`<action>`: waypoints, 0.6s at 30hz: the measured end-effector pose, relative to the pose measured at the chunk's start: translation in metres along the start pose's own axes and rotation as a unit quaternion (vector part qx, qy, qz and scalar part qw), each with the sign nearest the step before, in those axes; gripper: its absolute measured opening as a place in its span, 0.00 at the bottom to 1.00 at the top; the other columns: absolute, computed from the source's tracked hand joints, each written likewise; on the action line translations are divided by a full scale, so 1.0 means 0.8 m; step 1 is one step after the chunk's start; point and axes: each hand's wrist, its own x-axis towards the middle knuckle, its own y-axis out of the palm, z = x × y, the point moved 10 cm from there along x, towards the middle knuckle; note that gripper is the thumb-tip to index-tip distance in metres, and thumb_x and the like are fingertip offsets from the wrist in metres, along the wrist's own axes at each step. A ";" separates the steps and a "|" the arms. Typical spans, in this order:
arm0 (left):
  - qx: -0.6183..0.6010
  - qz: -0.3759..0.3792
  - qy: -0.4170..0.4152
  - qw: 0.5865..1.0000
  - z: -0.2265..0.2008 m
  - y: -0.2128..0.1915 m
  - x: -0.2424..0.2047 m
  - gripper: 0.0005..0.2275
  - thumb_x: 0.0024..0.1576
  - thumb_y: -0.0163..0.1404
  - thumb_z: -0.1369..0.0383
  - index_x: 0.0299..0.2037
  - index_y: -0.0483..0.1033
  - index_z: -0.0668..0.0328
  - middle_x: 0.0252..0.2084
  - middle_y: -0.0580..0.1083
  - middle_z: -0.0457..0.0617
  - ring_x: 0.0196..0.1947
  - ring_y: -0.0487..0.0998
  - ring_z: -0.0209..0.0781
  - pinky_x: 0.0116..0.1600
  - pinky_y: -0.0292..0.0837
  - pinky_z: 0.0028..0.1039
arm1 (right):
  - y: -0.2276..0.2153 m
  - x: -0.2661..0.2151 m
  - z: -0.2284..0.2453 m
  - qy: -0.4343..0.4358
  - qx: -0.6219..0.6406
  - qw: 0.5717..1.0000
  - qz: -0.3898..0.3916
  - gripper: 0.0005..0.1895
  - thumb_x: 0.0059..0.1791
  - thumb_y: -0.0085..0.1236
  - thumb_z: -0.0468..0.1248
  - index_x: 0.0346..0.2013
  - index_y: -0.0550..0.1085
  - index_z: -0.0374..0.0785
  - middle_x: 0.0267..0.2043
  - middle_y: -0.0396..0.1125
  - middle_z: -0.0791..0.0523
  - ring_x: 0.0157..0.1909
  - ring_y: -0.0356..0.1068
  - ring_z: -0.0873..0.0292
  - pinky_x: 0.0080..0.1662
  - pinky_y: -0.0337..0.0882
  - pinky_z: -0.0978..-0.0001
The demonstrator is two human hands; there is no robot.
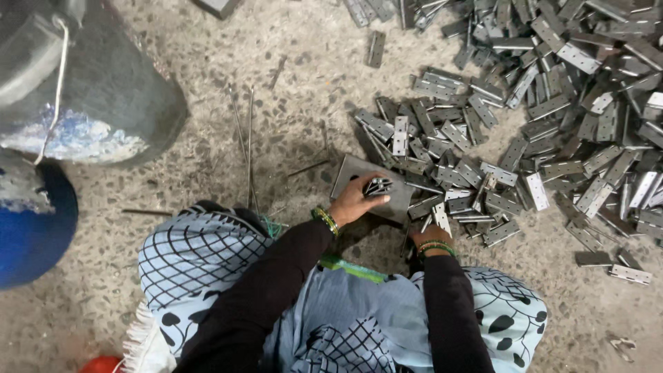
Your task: The person sits on the floor and repeatedly picks up small metal brackets and rods, inserts the rods into the brackets, and places the assembled units into a nearby bucket. The person handles the parts one at a time and continues the process throughout the clip.
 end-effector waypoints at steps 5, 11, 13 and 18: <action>0.021 0.025 -0.021 0.999 0.024 0.010 -0.009 0.18 0.56 0.61 0.66 0.56 0.76 0.52 0.48 0.79 0.46 0.48 0.79 0.38 0.54 0.74 0.34 | 0.001 -0.099 0.002 0.090 0.762 0.626 0.140 0.12 0.56 0.48 0.41 0.29 0.68 0.43 0.23 0.57 0.63 0.20 0.56 0.65 0.26 0.64 0.67; 0.058 0.024 -0.001 0.998 0.015 0.003 -0.009 0.17 0.57 0.62 0.64 0.54 0.75 0.53 0.46 0.79 0.45 0.47 0.80 0.39 0.55 0.74 0.34 | -0.136 -0.291 0.098 0.023 0.905 0.283 0.317 0.09 0.55 0.47 0.40 0.36 0.69 0.38 0.21 0.53 0.68 0.16 0.49 0.73 0.19 0.56 0.81; 0.055 0.019 0.005 0.998 0.009 0.003 -0.008 0.17 0.56 0.62 0.64 0.54 0.75 0.54 0.46 0.79 0.45 0.46 0.80 0.39 0.54 0.74 0.34 | -0.214 -0.332 0.108 -0.135 0.875 0.346 0.311 0.20 0.56 0.47 0.49 0.40 0.69 0.32 0.21 0.51 0.66 0.16 0.49 0.71 0.18 0.54 0.79; 0.042 0.003 0.046 0.998 -0.002 0.003 -0.014 0.16 0.56 0.61 0.63 0.52 0.76 0.55 0.47 0.80 0.46 0.49 0.80 0.38 0.56 0.74 0.33 | -0.297 -0.352 0.066 -0.363 0.737 0.552 -0.143 0.20 0.62 0.44 0.54 0.42 0.68 0.39 0.22 0.58 0.63 0.16 0.51 0.71 0.22 0.56 0.78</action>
